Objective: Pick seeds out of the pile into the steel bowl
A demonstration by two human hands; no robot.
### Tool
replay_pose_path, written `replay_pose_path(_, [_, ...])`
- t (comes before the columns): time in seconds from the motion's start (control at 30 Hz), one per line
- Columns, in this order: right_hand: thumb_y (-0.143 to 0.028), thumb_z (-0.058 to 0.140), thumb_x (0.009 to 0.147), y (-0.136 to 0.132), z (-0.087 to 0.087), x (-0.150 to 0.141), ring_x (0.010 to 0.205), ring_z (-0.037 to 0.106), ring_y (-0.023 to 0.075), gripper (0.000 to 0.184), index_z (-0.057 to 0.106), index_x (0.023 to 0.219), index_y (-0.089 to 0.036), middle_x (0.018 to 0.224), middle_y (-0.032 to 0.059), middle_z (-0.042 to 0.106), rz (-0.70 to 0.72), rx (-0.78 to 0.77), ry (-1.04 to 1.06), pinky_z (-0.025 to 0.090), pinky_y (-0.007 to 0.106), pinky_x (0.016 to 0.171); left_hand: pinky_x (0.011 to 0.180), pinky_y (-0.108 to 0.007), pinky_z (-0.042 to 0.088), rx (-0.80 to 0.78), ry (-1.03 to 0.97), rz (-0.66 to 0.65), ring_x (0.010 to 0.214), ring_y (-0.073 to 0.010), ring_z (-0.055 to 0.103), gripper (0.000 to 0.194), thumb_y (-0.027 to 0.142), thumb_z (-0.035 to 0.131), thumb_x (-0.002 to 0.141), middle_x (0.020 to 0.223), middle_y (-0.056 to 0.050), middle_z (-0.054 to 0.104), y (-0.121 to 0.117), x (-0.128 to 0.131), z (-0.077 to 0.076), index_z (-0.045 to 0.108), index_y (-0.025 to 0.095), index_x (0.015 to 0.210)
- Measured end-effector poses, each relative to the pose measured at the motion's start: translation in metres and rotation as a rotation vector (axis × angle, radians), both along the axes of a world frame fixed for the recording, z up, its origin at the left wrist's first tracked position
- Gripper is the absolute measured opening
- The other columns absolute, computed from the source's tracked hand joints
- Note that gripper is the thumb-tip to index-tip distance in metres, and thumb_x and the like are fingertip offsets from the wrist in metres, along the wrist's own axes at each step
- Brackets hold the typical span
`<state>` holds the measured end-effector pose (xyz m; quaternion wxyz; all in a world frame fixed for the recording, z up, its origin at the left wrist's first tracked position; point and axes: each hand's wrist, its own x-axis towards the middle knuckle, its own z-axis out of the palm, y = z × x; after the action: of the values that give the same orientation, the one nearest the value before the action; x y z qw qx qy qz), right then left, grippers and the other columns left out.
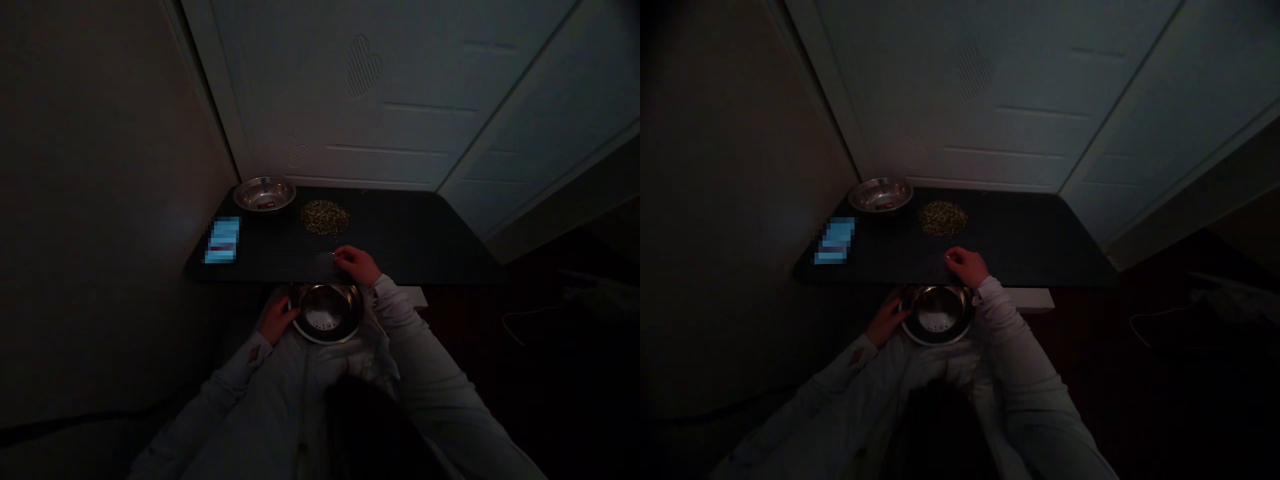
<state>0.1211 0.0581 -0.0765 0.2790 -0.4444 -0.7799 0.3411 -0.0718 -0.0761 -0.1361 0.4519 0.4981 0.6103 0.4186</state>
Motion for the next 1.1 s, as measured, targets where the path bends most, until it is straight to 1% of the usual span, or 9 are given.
replay_pose_path(0.2, [-0.033,0.047,0.070,-0.004,0.004,0.001,0.058,0.049,0.0097,0.023,0.056,0.087,-0.021,0.065,-0.0019,0.057,0.048,0.007,0.010,0.036,0.022,0.056,0.086,-0.035,0.036,0.000,0.011,0.010,0.095,-0.0229,0.052,0.037,0.028,0.053,0.063,0.100,-0.006,0.062,0.001,-0.001,-0.004,0.057,0.014,0.097])
replay_pose_path(0.33, [-0.033,0.047,0.070,-0.005,0.005,0.003,0.059,0.049,0.0099,0.023,0.057,0.087,-0.020,0.065,-0.0016,0.057,0.049,0.021,-0.007,0.036,0.022,0.057,0.085,-0.034,0.037,-0.004,0.009,0.004,0.096,-0.0231,0.052,0.038,0.028,0.053,0.063,0.102,-0.006,0.061,0.001,0.000,-0.003,0.056,0.013,0.098])
replay_pose_path(0.53, [-0.032,0.046,0.071,-0.009,0.007,0.005,0.058,0.049,0.0101,0.022,0.057,0.086,-0.020,0.065,-0.0012,0.057,0.056,0.022,-0.023,0.036,0.022,0.056,0.085,-0.035,0.036,-0.004,0.016,0.005,0.095,-0.0233,0.053,0.037,0.027,0.053,0.063,0.101,-0.006,0.062,0.000,0.000,0.002,0.057,0.014,0.097])
replay_pose_path(0.77, [-0.031,0.047,0.070,-0.015,0.007,0.008,0.058,0.050,0.0100,0.021,0.056,0.085,-0.020,0.065,-0.0009,0.058,0.031,0.027,-0.026,0.037,0.022,0.056,0.087,-0.035,0.035,0.002,0.017,0.010,0.098,-0.0235,0.051,0.039,0.028,0.053,0.062,0.103,-0.007,0.061,0.000,0.000,0.000,0.057,0.013,0.098])
replay_pose_path(0.9, [-0.031,0.047,0.069,-0.016,0.008,0.007,0.057,0.050,0.0100,0.020,0.056,0.083,-0.019,0.064,-0.0007,0.058,0.025,0.043,-0.060,0.037,0.022,0.056,0.085,-0.035,0.037,0.000,0.009,0.004,0.096,-0.0240,0.052,0.040,0.028,0.052,0.063,0.105,-0.009,0.060,0.000,0.000,-0.001,0.056,0.011,0.100])
replay_pose_path(1.1, [-0.030,0.048,0.068,-0.016,0.009,0.007,0.055,0.049,0.0091,0.018,0.056,0.080,-0.019,0.063,-0.0013,0.057,0.028,0.037,-0.070,0.035,0.021,0.054,0.084,-0.035,0.037,-0.002,0.007,-0.001,0.096,-0.0237,0.053,0.038,0.027,0.052,0.063,0.102,-0.008,0.061,0.000,0.000,-0.001,0.056,0.012,0.098])
